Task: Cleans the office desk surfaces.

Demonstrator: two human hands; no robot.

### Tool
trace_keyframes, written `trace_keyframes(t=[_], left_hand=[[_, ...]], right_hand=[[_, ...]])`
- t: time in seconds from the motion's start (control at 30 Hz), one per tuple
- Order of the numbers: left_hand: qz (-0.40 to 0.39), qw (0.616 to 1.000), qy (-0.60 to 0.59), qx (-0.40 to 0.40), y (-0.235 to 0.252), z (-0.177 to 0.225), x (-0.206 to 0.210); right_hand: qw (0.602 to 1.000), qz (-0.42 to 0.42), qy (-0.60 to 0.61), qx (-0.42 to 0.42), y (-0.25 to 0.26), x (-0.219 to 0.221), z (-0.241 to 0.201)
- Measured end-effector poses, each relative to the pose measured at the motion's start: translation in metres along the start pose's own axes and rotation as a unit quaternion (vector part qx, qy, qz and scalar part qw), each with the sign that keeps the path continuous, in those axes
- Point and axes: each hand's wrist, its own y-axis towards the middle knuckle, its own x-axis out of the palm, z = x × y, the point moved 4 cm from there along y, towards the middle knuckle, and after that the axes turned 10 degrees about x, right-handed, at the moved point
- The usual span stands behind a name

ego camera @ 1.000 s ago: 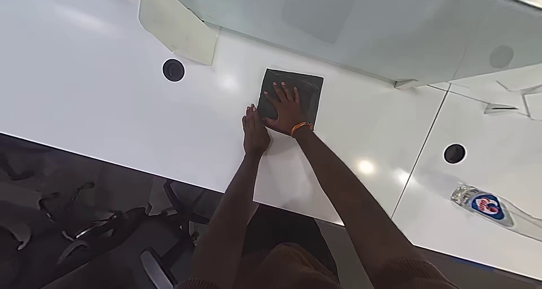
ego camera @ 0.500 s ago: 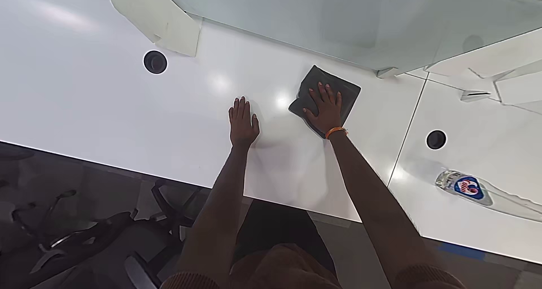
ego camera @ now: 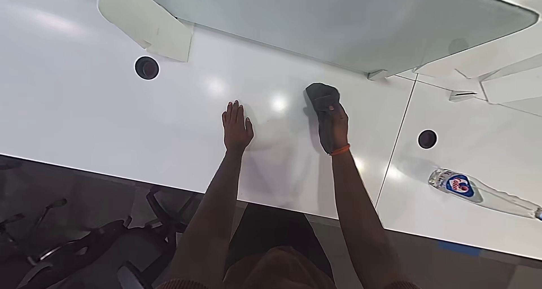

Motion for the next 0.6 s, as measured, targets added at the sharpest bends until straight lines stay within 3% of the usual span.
trace_keyframes(t=[0.07,0.17,0.23,0.3,0.4,0.47,0.53,0.6], left_hand=[[-0.002,1.000,0.000,0.000,0.000,0.000,0.001],[-0.006,1.000,0.001,-0.001,0.000,0.000,0.000],[-0.007,1.000,-0.001,-0.001,0.000,0.000,0.000],[-0.004,1.000,-0.002,0.002,0.002,0.000,-0.001],[0.007,1.000,-0.001,0.007,0.001,0.001,-0.003],[0.007,1.000,0.000,0.006,0.000,0.000,-0.002],[0.002,1.000,0.003,0.003,0.001,0.000,-0.001],[0.004,1.000,0.002,0.004,0.002,0.001,-0.001]], right_hand=[[0.987,-0.091,0.122,0.051,-0.023,-0.004,-0.027],[0.985,-0.105,0.111,0.074,-0.049,-0.020,-0.039],[0.991,-0.062,0.015,0.115,-0.047,-0.041,-0.016],[0.986,0.048,-0.088,0.134,-0.032,-0.060,0.005],[0.958,0.179,-0.217,0.060,-0.039,-0.083,0.006],[0.923,0.217,-0.317,-0.015,-0.050,-0.083,0.003],[0.897,0.162,-0.406,-0.069,-0.060,-0.062,0.006],[0.860,0.051,-0.491,-0.128,-0.070,-0.026,0.018]])
